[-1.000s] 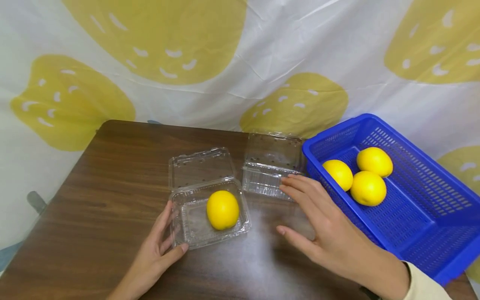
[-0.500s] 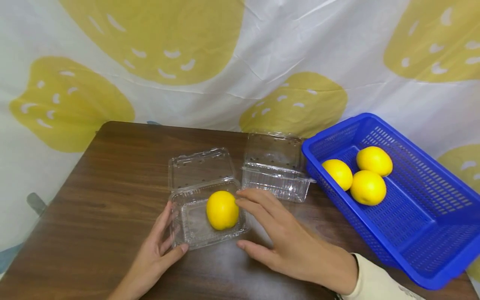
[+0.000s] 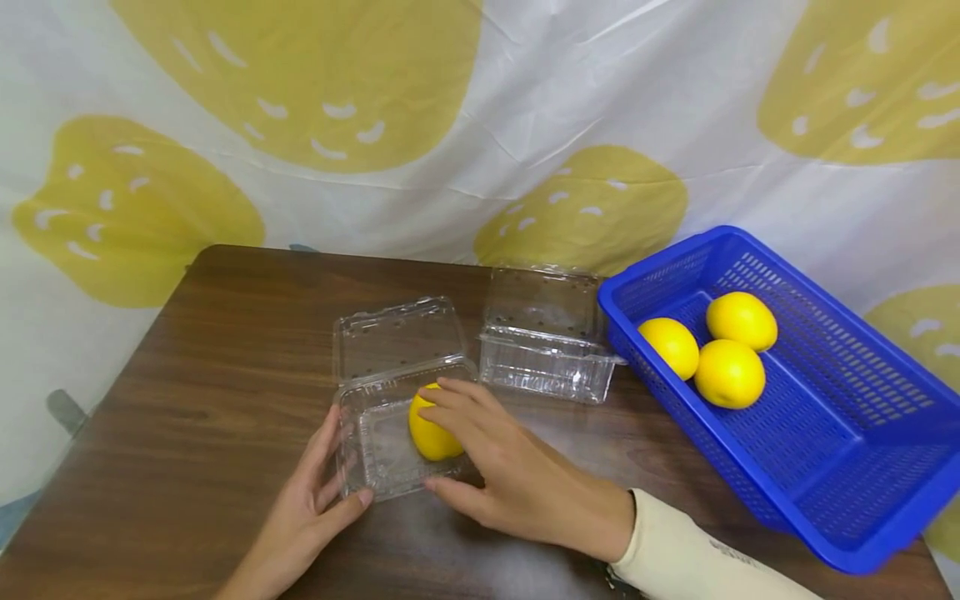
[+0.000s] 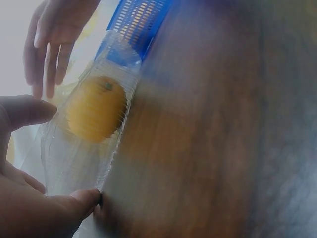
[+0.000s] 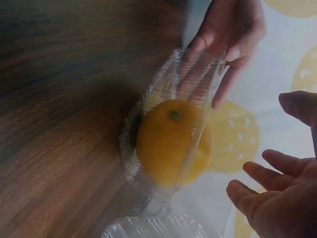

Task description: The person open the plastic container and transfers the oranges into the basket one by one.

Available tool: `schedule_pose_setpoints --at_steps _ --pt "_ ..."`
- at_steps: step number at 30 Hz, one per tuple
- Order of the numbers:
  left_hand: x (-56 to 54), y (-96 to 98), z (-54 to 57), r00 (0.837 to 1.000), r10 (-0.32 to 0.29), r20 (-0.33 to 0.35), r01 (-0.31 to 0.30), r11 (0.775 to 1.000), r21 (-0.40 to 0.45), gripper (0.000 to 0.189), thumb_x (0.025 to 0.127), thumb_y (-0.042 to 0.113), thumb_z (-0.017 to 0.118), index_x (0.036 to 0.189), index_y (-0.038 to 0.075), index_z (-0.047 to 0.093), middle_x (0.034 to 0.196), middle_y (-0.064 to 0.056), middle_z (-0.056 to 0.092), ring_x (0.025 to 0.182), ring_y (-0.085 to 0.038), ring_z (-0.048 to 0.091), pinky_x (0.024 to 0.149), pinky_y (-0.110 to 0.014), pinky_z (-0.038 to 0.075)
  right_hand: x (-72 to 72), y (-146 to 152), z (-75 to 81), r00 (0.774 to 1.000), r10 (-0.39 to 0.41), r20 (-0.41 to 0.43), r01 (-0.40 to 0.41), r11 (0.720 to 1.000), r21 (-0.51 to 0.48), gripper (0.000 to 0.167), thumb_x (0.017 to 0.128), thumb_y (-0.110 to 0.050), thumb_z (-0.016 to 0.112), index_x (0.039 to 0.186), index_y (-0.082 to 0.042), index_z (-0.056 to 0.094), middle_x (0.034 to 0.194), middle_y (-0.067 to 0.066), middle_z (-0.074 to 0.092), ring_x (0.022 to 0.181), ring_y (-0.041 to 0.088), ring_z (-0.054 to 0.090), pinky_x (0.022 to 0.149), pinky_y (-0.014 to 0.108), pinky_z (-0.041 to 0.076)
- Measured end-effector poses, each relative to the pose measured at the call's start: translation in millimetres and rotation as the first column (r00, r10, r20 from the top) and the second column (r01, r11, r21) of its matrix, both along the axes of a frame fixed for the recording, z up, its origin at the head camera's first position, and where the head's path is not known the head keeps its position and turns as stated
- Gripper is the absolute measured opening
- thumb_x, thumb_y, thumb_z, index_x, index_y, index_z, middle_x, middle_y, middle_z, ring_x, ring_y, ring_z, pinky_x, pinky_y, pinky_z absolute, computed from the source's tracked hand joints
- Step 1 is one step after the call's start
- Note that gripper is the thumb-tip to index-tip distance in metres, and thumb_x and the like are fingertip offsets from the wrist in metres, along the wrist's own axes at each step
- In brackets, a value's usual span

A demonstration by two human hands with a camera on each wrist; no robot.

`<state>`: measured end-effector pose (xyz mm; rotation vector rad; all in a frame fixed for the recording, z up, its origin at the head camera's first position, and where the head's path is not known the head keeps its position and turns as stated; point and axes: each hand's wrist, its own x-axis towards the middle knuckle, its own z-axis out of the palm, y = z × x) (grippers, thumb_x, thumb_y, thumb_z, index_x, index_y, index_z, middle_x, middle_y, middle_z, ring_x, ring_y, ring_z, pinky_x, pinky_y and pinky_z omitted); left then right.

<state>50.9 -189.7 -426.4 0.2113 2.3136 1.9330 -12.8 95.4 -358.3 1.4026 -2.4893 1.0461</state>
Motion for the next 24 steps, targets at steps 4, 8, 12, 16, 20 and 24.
schedule_pose_setpoints --at_steps 4,8,12,16,20,24 --pt "0.0 -1.2 -0.6 1.0 -0.002 -0.008 0.002 1.0 -0.001 0.106 0.099 0.001 0.077 0.179 0.017 0.01 0.184 -0.02 0.008 0.162 -0.054 0.019 0.115 -0.015 0.038 -5.2 -9 -4.5 0.999 -0.041 0.003 0.041 0.998 0.05 0.066 0.098 -0.021 0.085 0.154 -0.002 0.056 0.168 0.014 0.048 0.159 0.031 0.039 0.133 0.038 0.034" --pt "-0.3 -1.0 -1.3 1.0 -0.003 -0.023 0.003 1.0 0.0 0.106 0.099 0.001 0.077 0.179 0.017 0.01 0.183 -0.019 0.01 0.162 -0.053 0.02 0.115 -0.016 0.038 -12.4 -18 -8.1 0.993 -0.083 -0.089 0.093 0.989 0.117 0.06 0.097 -0.023 0.085 0.147 -0.001 0.059 0.161 0.02 0.052 0.154 0.037 0.044 0.132 0.042 0.037" --pt "-0.6 -1.2 -1.1 1.0 -0.006 -0.022 0.006 1.0 0.0 0.106 0.099 0.001 0.077 0.179 0.017 0.01 0.183 -0.02 0.008 0.162 -0.054 0.019 0.115 -0.016 0.038 -19.4 -26 -10.3 0.977 -0.11 -0.181 0.149 0.965 0.214 0.064 0.097 -0.028 0.084 0.148 0.001 0.06 0.159 0.023 0.053 0.153 0.04 0.043 0.132 0.044 0.037" --pt "-0.8 -1.9 -1.0 1.0 -0.006 -0.015 0.005 1.0 -0.01 0.106 0.099 0.003 0.078 0.179 0.018 0.01 0.183 -0.021 0.007 0.162 -0.055 0.019 0.115 -0.016 0.038 -25.2 -29 -14.9 0.972 -0.116 -0.203 0.167 0.952 0.256 0.069 0.096 -0.031 0.085 0.15 0.003 0.058 0.158 0.024 0.054 0.154 0.041 0.043 0.133 0.046 0.035" --pt "-1.3 -2.1 -0.9 1.0 -0.005 -0.013 0.004 1.0 -0.015 0.107 0.098 0.003 0.079 0.179 0.019 0.01 0.183 -0.021 0.007 0.162 -0.055 0.019 0.115 -0.017 0.038 -30.5 -31 -21.1 0.975 -0.119 -0.187 0.163 0.957 0.242 0.068 0.095 -0.029 0.086 0.148 0.004 0.06 0.155 0.024 0.057 0.153 0.043 0.045 0.133 0.047 0.035" --pt "-1.2 -1.8 -0.5 1.0 -0.004 -0.013 0.004 1.0 -0.004 0.107 0.098 0.003 0.079 0.179 0.018 0.01 0.183 -0.022 0.007 0.162 -0.054 0.019 0.115 -0.017 0.038 -34.1 -32 -25.6 0.979 -0.118 -0.168 0.158 0.956 0.247 0.068 0.095 -0.028 0.086 0.148 0.004 0.06 0.155 0.024 0.058 0.153 0.044 0.045 0.133 0.048 0.035"
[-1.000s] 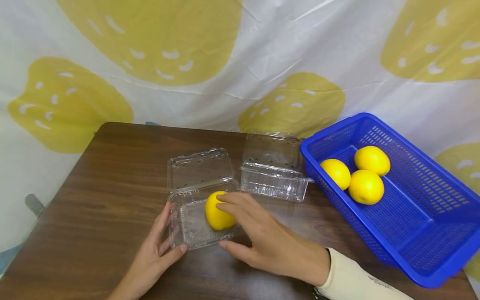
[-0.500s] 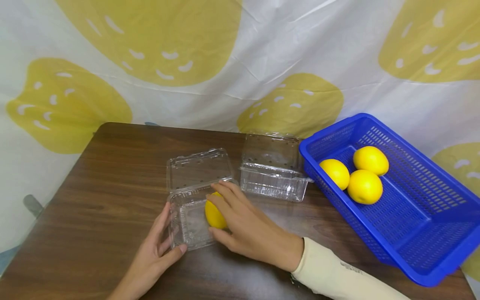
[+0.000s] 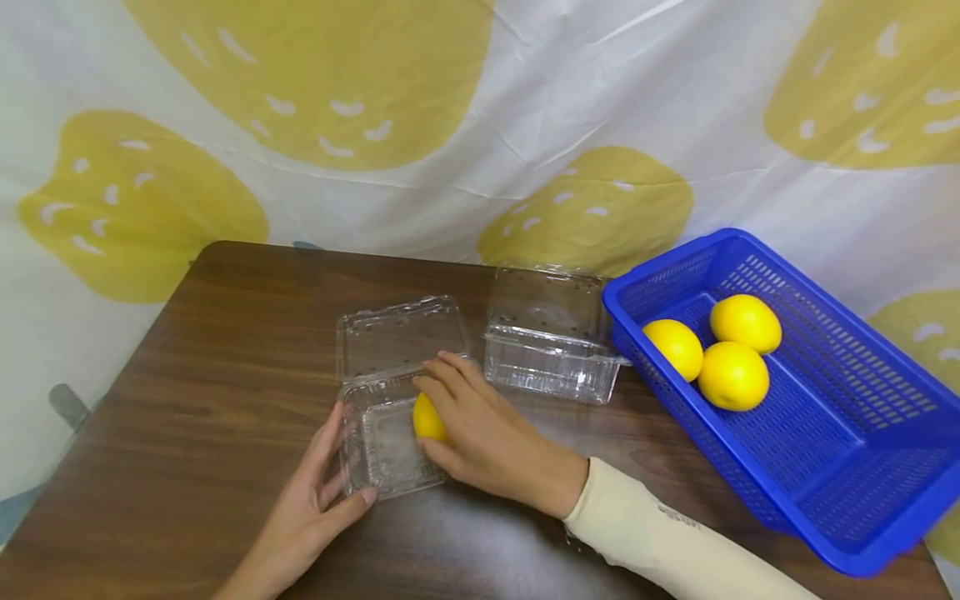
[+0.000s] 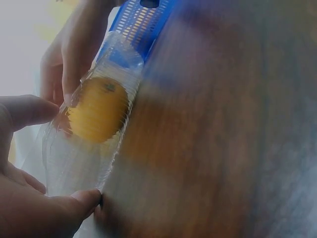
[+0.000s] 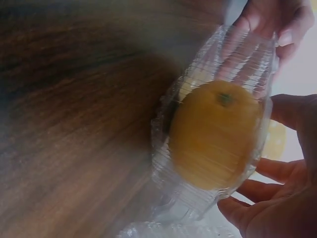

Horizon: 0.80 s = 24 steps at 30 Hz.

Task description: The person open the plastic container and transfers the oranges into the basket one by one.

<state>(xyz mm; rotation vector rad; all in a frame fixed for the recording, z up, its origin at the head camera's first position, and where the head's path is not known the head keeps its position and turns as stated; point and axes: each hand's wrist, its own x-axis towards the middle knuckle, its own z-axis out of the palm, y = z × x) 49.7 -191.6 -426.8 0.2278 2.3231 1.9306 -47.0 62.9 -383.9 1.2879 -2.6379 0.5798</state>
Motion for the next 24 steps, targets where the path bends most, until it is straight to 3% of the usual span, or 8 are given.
schedule_pose_setpoints --at_steps 15,24 --pt "0.7 1.1 0.7 1.0 0.002 0.009 -0.002 1.0 0.005 0.108 0.097 0.003 0.08 0.179 0.019 0.011 0.182 -0.024 0.007 0.162 -0.056 0.018 0.115 -0.017 0.038 -2.1 2 0.4 0.999 -0.006 -0.049 0.01 0.997 0.076 0.068 0.094 -0.041 0.086 0.146 -0.001 0.066 0.149 0.021 0.063 0.152 0.045 0.046 0.132 0.05 0.036" --pt "1.5 1.0 1.9 1.0 0.015 0.017 -0.015 1.0 0.005 0.108 0.096 0.003 0.08 0.179 0.02 0.013 0.183 -0.023 0.008 0.162 -0.054 0.019 0.114 -0.017 0.039 0.8 13 0.7 0.994 -0.041 0.105 0.029 0.993 0.112 0.08 0.092 -0.044 0.088 0.155 -0.004 0.059 0.156 0.021 0.057 0.159 0.045 0.035 0.129 0.053 0.039"
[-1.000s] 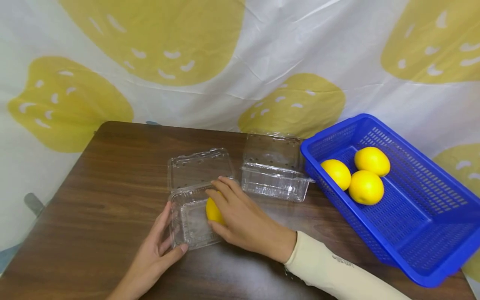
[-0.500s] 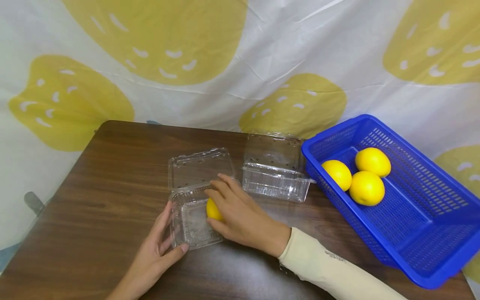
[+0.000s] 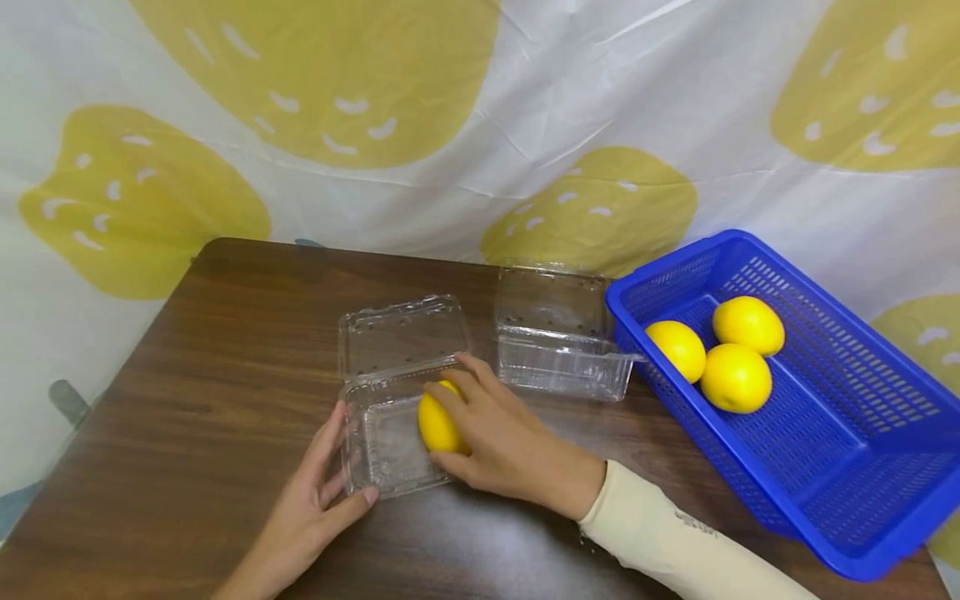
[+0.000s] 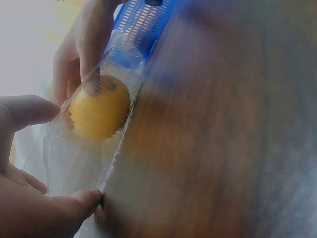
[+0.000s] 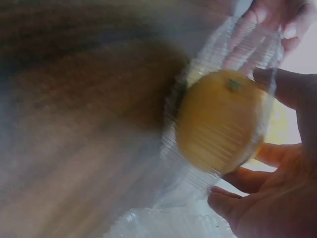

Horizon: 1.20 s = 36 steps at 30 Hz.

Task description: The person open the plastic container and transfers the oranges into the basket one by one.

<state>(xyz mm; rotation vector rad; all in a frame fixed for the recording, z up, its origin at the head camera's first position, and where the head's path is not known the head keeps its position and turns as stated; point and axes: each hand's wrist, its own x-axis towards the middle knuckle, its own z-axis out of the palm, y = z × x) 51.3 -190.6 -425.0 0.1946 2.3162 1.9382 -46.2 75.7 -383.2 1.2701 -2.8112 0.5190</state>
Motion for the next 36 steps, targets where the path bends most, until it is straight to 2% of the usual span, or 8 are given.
schedule_pose_setpoints --at_steps 10,19,26,30,36 --pt "0.4 1.7 0.0 1.0 -0.002 0.001 0.002 1.0 0.002 0.109 0.096 0.003 0.081 0.179 0.02 0.014 0.183 -0.022 0.007 0.162 -0.052 0.019 0.115 -0.017 0.038 -4.1 1 8.7 0.999 0.017 0.045 -0.018 1.0 0.018 0.085 0.087 -0.042 0.095 0.155 -0.005 0.059 0.147 0.023 0.062 0.159 0.05 0.033 0.123 0.056 0.047" --pt "0.9 2.1 -0.1 1.0 0.007 0.0 -0.007 1.0 0.007 0.109 0.095 0.003 0.081 0.179 0.02 0.014 0.183 -0.023 0.006 0.162 -0.053 0.019 0.115 -0.017 0.038 -0.5 0 2.3 0.996 0.033 0.077 -0.023 0.991 -0.129 0.082 0.087 -0.036 0.095 0.154 -0.007 0.059 0.149 0.018 0.059 0.16 0.04 0.034 0.126 0.049 0.045" --pt "1.1 1.8 -0.3 1.0 0.009 0.006 -0.009 1.0 0.007 0.108 0.095 0.003 0.081 0.179 0.02 0.014 0.183 -0.022 0.007 0.162 -0.053 0.019 0.115 -0.017 0.038 2.1 4 9.9 0.997 0.071 -0.017 -0.073 0.961 -0.267 0.082 0.083 -0.033 0.098 0.15 -0.005 0.061 0.146 0.017 0.061 0.159 0.038 0.036 0.126 0.051 0.045" --pt "1.0 2.0 -0.3 1.0 0.011 0.012 -0.011 1.0 0.004 0.109 0.095 0.003 0.082 0.179 0.021 0.014 0.183 -0.022 0.007 0.163 -0.053 0.019 0.115 -0.017 0.037 3.7 11 19.6 0.994 0.076 -0.078 -0.095 0.953 -0.289 0.084 0.081 -0.034 0.1 0.149 -0.004 0.062 0.144 0.016 0.062 0.158 0.039 0.038 0.124 0.05 0.048" --pt "0.1 1.7 0.6 1.0 0.009 0.016 -0.009 1.0 -0.011 0.11 0.095 0.005 0.082 0.179 0.022 0.014 0.183 -0.021 0.007 0.163 -0.053 0.019 0.115 -0.017 0.037 7.2 25 32.7 0.989 0.077 -0.124 -0.111 0.95 -0.292 0.084 0.081 -0.034 0.101 0.148 -0.004 0.061 0.146 0.018 0.06 0.157 0.04 0.038 0.121 0.049 0.051"
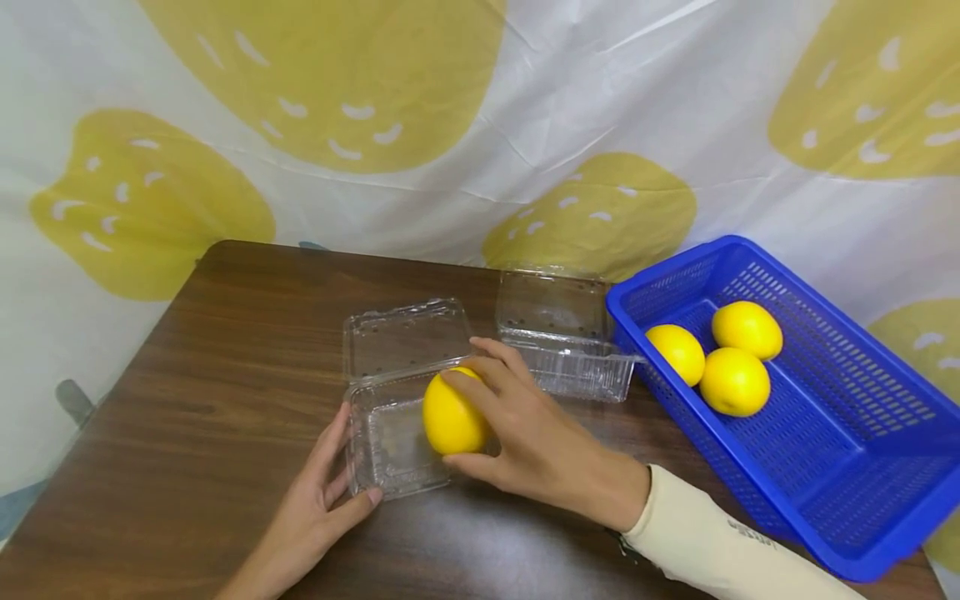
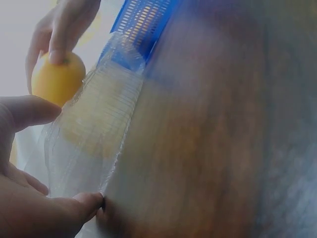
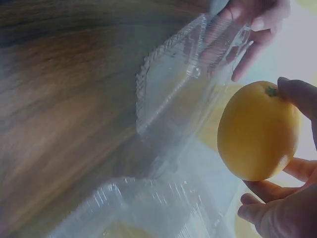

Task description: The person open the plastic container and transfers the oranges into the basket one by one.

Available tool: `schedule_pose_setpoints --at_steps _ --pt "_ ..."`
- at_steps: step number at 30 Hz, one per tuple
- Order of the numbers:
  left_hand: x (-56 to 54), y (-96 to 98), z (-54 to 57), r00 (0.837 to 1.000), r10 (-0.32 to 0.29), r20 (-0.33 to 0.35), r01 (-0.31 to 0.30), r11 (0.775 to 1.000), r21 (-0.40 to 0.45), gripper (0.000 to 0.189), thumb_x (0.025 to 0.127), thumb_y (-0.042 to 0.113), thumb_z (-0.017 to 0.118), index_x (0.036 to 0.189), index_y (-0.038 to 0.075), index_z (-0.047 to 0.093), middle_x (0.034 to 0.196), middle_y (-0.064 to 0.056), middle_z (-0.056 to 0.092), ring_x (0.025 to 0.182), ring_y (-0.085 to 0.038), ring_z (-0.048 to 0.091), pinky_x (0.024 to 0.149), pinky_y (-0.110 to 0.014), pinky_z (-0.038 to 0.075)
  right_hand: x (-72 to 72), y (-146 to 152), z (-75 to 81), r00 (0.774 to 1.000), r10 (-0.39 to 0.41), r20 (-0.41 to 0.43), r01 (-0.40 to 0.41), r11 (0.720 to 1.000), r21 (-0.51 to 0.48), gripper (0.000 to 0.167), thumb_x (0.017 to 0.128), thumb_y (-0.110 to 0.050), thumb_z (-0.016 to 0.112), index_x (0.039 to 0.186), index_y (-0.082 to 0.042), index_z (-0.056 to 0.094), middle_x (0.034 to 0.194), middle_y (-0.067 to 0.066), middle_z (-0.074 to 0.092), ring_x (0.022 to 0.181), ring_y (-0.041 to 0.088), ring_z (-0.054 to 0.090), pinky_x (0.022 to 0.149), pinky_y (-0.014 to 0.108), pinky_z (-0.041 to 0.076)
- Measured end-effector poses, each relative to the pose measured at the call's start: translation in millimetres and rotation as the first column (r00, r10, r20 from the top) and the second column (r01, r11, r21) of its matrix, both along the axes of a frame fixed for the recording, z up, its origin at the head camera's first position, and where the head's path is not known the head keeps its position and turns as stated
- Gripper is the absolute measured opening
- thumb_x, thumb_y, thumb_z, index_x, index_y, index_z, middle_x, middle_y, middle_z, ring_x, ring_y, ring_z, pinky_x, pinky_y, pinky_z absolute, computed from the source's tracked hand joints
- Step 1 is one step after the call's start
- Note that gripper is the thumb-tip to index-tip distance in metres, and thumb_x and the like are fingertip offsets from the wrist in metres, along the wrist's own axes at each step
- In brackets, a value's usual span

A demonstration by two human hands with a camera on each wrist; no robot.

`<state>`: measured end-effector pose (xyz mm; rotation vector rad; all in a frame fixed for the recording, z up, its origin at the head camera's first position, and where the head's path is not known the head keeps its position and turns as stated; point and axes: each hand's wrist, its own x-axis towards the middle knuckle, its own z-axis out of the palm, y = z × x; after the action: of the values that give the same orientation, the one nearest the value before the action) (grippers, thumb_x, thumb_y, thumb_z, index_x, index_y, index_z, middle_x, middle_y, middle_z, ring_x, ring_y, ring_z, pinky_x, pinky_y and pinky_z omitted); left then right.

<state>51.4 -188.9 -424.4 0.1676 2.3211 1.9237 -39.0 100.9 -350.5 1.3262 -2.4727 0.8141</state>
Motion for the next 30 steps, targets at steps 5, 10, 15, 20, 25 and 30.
schedule_pose_setpoints --at_steps 5,10,15,20,25,30 --pt "-0.9 0.3 0.2 1.0 -0.01 -0.007 0.01 1.0 -0.005 0.11 0.095 0.006 0.082 0.179 0.021 0.013 0.183 -0.021 0.007 0.163 -0.054 0.018 0.114 -0.017 0.037 4.2 12 11.0 1.0 0.001 -0.008 0.0 0.999 0.036 0.081 0.083 -0.035 0.099 0.148 -0.005 0.061 0.145 0.015 0.061 0.158 0.039 0.037 0.125 0.049 0.047" --pt "-0.4 0.1 -0.2 1.0 -0.019 -0.014 0.019 1.0 -0.006 0.109 0.097 0.006 0.081 0.179 0.021 0.011 0.183 -0.022 0.006 0.163 -0.055 0.015 0.114 -0.016 0.036 8.5 25 21.4 1.0 -0.021 -0.007 0.021 0.998 0.059 0.081 0.082 -0.037 0.1 0.147 -0.007 0.062 0.143 0.013 0.061 0.158 0.039 0.037 0.124 0.05 0.048" --pt "-0.3 -0.7 -0.5 1.0 -0.025 -0.016 0.025 1.0 -0.005 0.109 0.097 0.007 0.081 0.179 0.021 0.01 0.183 -0.022 0.006 0.163 -0.056 0.015 0.114 -0.016 0.036 13.0 42 29.7 0.997 -0.072 0.003 0.072 0.995 0.069 0.082 0.082 -0.038 0.1 0.148 -0.007 0.062 0.145 0.015 0.06 0.157 0.04 0.038 0.118 0.053 0.055" --pt "-0.5 -1.9 -0.8 1.0 -0.025 -0.016 0.024 1.0 -0.011 0.11 0.098 0.007 0.081 0.179 0.021 0.009 0.183 -0.021 0.006 0.163 -0.056 0.015 0.114 -0.015 0.036 14.9 57 36.9 0.994 -0.106 -0.022 0.107 0.992 0.071 0.083 0.081 -0.038 0.1 0.148 -0.006 0.063 0.145 0.014 0.06 0.158 0.038 0.038 0.115 0.057 0.056" --pt "-0.8 -1.6 -1.8 0.999 -0.022 -0.023 0.022 1.0 -0.004 0.11 0.097 0.005 0.081 0.179 0.018 0.009 0.183 -0.021 0.006 0.163 -0.055 0.016 0.114 -0.015 0.036 15.9 75 46.3 0.989 -0.134 -0.067 0.137 0.989 0.051 0.084 0.078 -0.038 0.1 0.146 -0.004 0.064 0.142 0.015 0.063 0.157 0.041 0.04 0.116 0.064 0.052" --pt "-0.7 0.1 -3.1 0.999 -0.022 -0.034 0.022 1.0 0.002 0.11 0.096 0.004 0.081 0.179 0.018 0.01 0.183 -0.022 0.008 0.162 -0.054 0.018 0.115 -0.015 0.036 14.7 95 57.6 0.98 -0.171 -0.101 0.173 0.985 0.014 0.076 0.092 -0.054 0.087 0.145 -0.004 0.065 0.139 0.015 0.066 0.154 0.044 0.043 0.123 0.059 0.047"
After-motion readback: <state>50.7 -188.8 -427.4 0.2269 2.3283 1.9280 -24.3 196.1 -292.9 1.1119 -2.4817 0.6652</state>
